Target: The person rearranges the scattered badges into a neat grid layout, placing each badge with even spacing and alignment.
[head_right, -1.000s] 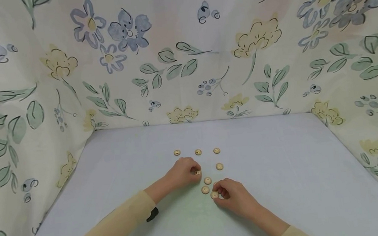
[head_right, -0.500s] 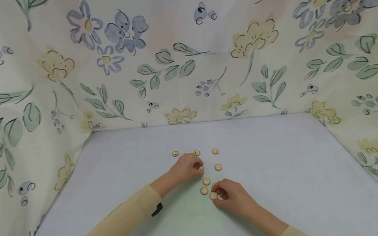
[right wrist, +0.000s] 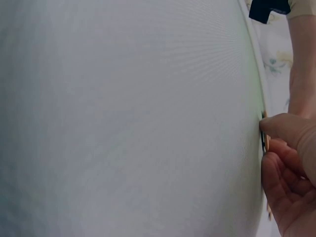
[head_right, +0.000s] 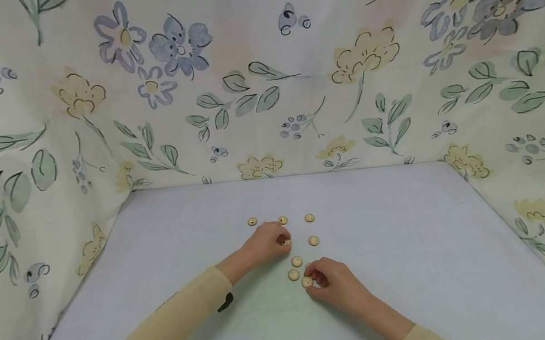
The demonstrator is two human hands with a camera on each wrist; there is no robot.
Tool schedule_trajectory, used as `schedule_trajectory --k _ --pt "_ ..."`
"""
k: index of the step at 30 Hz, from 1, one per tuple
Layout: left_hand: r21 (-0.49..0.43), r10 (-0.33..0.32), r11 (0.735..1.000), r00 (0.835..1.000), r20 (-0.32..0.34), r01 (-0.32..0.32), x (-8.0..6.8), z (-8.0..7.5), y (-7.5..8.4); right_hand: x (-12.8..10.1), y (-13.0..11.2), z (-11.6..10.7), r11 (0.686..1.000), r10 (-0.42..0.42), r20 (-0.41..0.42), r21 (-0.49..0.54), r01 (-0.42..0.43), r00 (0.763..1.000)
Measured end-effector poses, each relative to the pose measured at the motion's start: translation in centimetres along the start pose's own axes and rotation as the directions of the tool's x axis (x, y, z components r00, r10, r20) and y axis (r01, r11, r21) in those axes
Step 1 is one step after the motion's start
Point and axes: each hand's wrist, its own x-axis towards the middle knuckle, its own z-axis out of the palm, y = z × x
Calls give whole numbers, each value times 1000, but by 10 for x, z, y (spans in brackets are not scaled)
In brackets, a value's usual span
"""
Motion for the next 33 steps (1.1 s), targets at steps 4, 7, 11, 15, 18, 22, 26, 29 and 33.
schedule_trajectory --k 4,7,11,15,18,22,26,29,33 --pt "-1 -3 1000 1000 1 3 -1 0 0 0 -1 0 1000 -5 -3 3 5 1000" --pt "-3 2 1000 1000 -1 -2 -2 -1 0 0 -2 1 1000 -13 -6 7 13 1000" --pt "-6 12 1000 1000 -13 -12 -4 -1 -1 0 -4 1 1000 -13 -4 15 13 1000" --pt "-1 30 1000 999 -32 -30 -6 0 -2 -1 -5 0 1000 -2 0 22 2 1000" --pt "3 42 999 998 -46 -42 -9 0 -3 -1 -5 0 1000 -4 1 24 4 1000" --pt "1 28 1000 998 -58 -28 -13 -1 -4 0 -4 0 1000 -14 -4 21 14 1000" --pt "8 -13 1000 999 -49 13 -17 -3 -4 0 -4 0 1000 -7 -9 16 7 1000" --pt "1 -36 999 998 -48 36 -21 -6 -5 0 -5 -1 1000 -3 -9 11 3 1000" --pt "-23 -42 999 997 -63 40 -27 -8 -7 -1 -5 -1 1000 -8 -10 2 8 1000"
